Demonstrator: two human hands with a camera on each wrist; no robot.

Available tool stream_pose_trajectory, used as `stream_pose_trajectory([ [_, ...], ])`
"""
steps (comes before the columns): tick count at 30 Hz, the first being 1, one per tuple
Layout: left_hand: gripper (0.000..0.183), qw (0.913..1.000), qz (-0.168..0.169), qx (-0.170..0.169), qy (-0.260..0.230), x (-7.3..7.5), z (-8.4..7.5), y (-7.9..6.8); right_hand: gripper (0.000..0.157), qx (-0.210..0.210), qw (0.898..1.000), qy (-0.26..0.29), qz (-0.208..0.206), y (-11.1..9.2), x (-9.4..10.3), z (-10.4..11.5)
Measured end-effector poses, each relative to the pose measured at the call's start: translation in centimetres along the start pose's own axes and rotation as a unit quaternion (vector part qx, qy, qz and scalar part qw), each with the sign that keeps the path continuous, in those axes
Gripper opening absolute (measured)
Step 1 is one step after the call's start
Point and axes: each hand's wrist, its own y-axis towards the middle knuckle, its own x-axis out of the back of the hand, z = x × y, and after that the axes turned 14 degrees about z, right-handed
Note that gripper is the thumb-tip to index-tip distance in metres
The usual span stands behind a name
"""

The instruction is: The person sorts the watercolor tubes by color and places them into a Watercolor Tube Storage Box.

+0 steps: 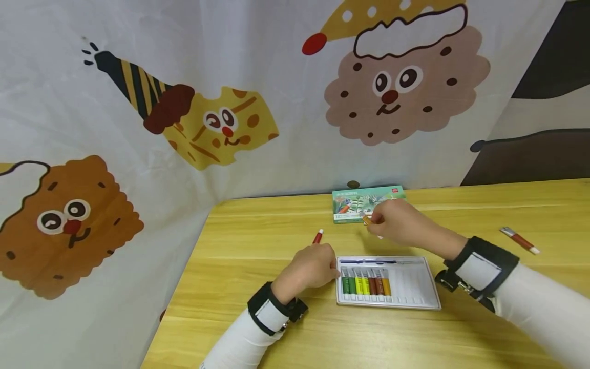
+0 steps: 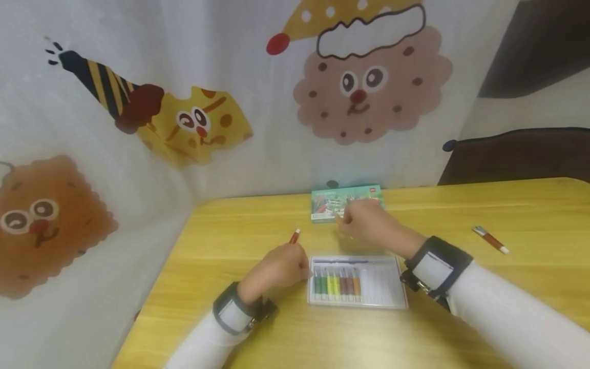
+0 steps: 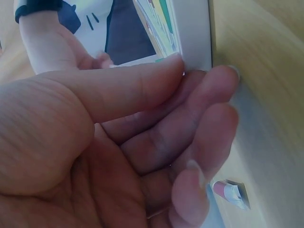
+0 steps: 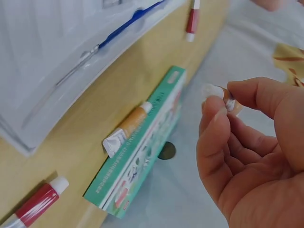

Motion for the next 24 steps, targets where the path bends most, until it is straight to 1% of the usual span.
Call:
stream_pose_trajectory([
  [2, 0.022, 1.0, 0.002, 0.003, 0.0, 0.1, -0.1, 0.0, 0.018, -0.011, 1.0, 0.026, 0.002, -0.8, 0.3, 0.0],
  [5, 0.022, 1.0, 0.001, 0.003, 0.001, 0.1, -0.2, -0.1, 0.019, -0.03, 0.997, 0.071, 0.012, -2.1, 0.5, 0.1],
  [9, 0.022, 1.0, 0.0, 0.003, 0.001, 0.2, -0.2, -0.1, 0.018, -0.056, 0.988, 0.143, 0.036, -3.7, 0.3, 0.4],
  [12, 0.022, 1.0, 0.002, 0.006, -0.002, 0.2, -0.2, -0.2, 0.019, -0.071, 0.98, 0.181, 0.047, -4.7, -0.4, 0.4],
  [18, 0.023, 1.0, 0.002, 0.009, -0.004, 0.4, -0.3, -0.2, 0.017, -0.087, 0.971, 0.216, 0.061, -6.1, -1.9, 0.1],
  [24, 0.023, 1.0, 0.001, 0.007, -0.001, 0.4, -0.4, -0.2, 0.014, -0.101, 0.966, 0.229, 0.064, -7.0, -3.2, -0.1],
])
